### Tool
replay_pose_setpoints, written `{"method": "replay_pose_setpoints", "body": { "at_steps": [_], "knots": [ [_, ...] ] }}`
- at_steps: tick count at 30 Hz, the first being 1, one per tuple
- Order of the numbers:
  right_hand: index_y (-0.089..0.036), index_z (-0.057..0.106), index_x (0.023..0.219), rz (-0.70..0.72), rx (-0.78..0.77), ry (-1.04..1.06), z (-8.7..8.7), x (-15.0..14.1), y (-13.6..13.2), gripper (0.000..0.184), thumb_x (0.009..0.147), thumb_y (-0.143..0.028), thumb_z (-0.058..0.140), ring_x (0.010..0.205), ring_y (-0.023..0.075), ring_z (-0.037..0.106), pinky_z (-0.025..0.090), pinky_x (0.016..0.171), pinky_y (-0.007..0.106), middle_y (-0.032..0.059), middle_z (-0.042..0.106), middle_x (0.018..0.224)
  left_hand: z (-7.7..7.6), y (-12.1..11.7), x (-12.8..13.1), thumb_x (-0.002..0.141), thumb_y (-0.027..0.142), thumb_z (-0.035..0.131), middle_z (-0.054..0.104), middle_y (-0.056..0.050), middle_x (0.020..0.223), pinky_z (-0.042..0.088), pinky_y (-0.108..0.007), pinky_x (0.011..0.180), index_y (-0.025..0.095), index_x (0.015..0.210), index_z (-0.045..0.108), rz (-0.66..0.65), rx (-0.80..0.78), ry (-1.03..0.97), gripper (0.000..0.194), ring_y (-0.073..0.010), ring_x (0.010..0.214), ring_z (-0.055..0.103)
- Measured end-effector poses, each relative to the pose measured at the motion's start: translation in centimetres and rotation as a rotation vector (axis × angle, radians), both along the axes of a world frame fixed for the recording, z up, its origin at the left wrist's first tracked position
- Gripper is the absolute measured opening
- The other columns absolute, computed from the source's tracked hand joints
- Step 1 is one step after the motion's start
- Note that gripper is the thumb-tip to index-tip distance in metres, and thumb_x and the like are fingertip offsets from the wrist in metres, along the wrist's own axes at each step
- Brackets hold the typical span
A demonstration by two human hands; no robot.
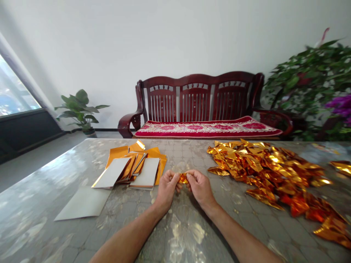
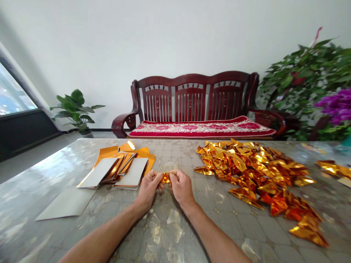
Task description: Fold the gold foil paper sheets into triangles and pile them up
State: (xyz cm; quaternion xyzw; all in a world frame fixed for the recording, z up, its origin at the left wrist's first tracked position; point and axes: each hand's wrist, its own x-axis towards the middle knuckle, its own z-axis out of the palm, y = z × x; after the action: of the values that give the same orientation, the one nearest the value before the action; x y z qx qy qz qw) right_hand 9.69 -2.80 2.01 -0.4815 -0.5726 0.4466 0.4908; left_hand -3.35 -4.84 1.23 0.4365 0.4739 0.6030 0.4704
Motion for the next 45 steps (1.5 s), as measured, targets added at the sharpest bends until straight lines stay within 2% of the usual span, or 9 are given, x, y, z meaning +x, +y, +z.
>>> {"method": "replay_pose_setpoints", "body": {
  "at_steps": [13,23,26,29,34,37,40,45],
  "knots": [
    [-0.018,0.066,0.078,-0.028,0.089,-0.057,0.6,-0.1,-0.5,0.025,0.08,-0.038,0.051,0.05,0.0149,0.055,0.043,0.049,0.024,-0.0001,0.06,0.055,0.4,-0.3,0.3,0.066,0.063,0.074,0.057,0.004,0.046,0.038,-0.016,0.039,0.018,0.07,0.05,0.012,-0.004,-0.043,0.05,-0.0068,0.036,0.049],
    [-0.02,0.065,0.073,-0.055,0.155,-0.088,0.6,-0.4,-0.8,0.023,0.08,-0.036,0.051,0.051,0.0147,0.053,0.043,0.053,0.024,-0.0008,0.058,0.055,-0.3,-0.5,0.2,0.074,0.058,0.07,0.056,0.005,0.046,0.036,-0.016,0.037,0.019,0.072,0.05,0.029,0.016,0.02,0.044,-0.007,0.035,0.048],
    [-0.02,0.065,0.078,-0.043,0.092,-0.041,0.0,-0.3,-0.4,0.024,0.081,-0.039,0.051,0.053,0.0154,0.056,0.044,0.05,0.024,0.0007,0.062,0.062,-0.2,-0.3,0.3,0.076,0.056,0.068,0.058,0.004,0.049,0.04,-0.017,0.041,0.018,0.074,0.052,0.043,0.023,0.03,0.041,-0.0076,0.039,0.05],
    [-0.019,0.064,0.091,0.027,0.027,0.006,-0.6,0.0,0.1,0.029,0.084,-0.044,0.049,0.055,0.0163,0.059,0.046,0.049,0.025,0.0009,0.063,0.067,-0.1,0.0,0.1,0.077,0.055,0.066,0.059,0.004,0.053,0.045,-0.018,0.044,0.018,0.076,0.053,0.053,-0.02,0.038,0.04,-0.0094,0.044,0.055],
    [-0.02,0.061,0.105,0.102,0.002,0.032,-0.8,1.2,0.6,0.04,0.091,-0.051,0.041,0.059,0.0176,0.062,0.049,0.053,0.026,0.0004,0.064,0.067,-0.1,0.5,-0.3,0.081,0.058,0.058,0.066,0.0,0.074,0.052,-0.023,0.051,0.017,0.086,0.058,0.025,-0.023,0.039,0.041,-0.0135,0.058,0.063],
    [-0.02,0.061,0.105,0.094,0.016,-0.027,-0.9,2.1,0.7,0.043,0.093,-0.054,0.037,0.057,0.0177,0.062,0.048,0.053,0.026,0.0004,0.064,0.066,-0.3,0.6,-0.4,0.081,0.06,0.056,0.066,-0.001,0.074,0.052,-0.023,0.049,0.017,0.086,0.058,0.045,-0.022,0.074,0.043,-0.0144,0.058,0.064],
    [-0.021,0.064,0.101,0.031,0.094,-0.18,-0.8,2.7,0.6,0.042,0.094,-0.053,0.037,0.059,0.0178,0.063,0.046,0.056,0.026,0.0008,0.067,0.067,-0.5,0.6,-0.3,0.082,0.061,0.054,0.065,0.0,0.067,0.05,-0.023,0.048,0.017,0.087,0.058,0.041,-0.029,0.098,0.045,-0.014,0.055,0.062],
    [-0.021,0.068,0.096,-0.095,0.21,-0.383,-0.6,2.6,0.6,0.029,0.086,-0.042,0.05,0.07,0.0192,0.064,0.045,0.066,0.028,0.0016,0.069,0.072,-0.7,0.6,-0.2,0.083,0.064,0.051,0.063,0.0,0.063,0.05,-0.022,0.049,0.015,0.091,0.058,-0.02,-0.038,0.113,0.051,-0.0119,0.051,0.06]
  ]
}}
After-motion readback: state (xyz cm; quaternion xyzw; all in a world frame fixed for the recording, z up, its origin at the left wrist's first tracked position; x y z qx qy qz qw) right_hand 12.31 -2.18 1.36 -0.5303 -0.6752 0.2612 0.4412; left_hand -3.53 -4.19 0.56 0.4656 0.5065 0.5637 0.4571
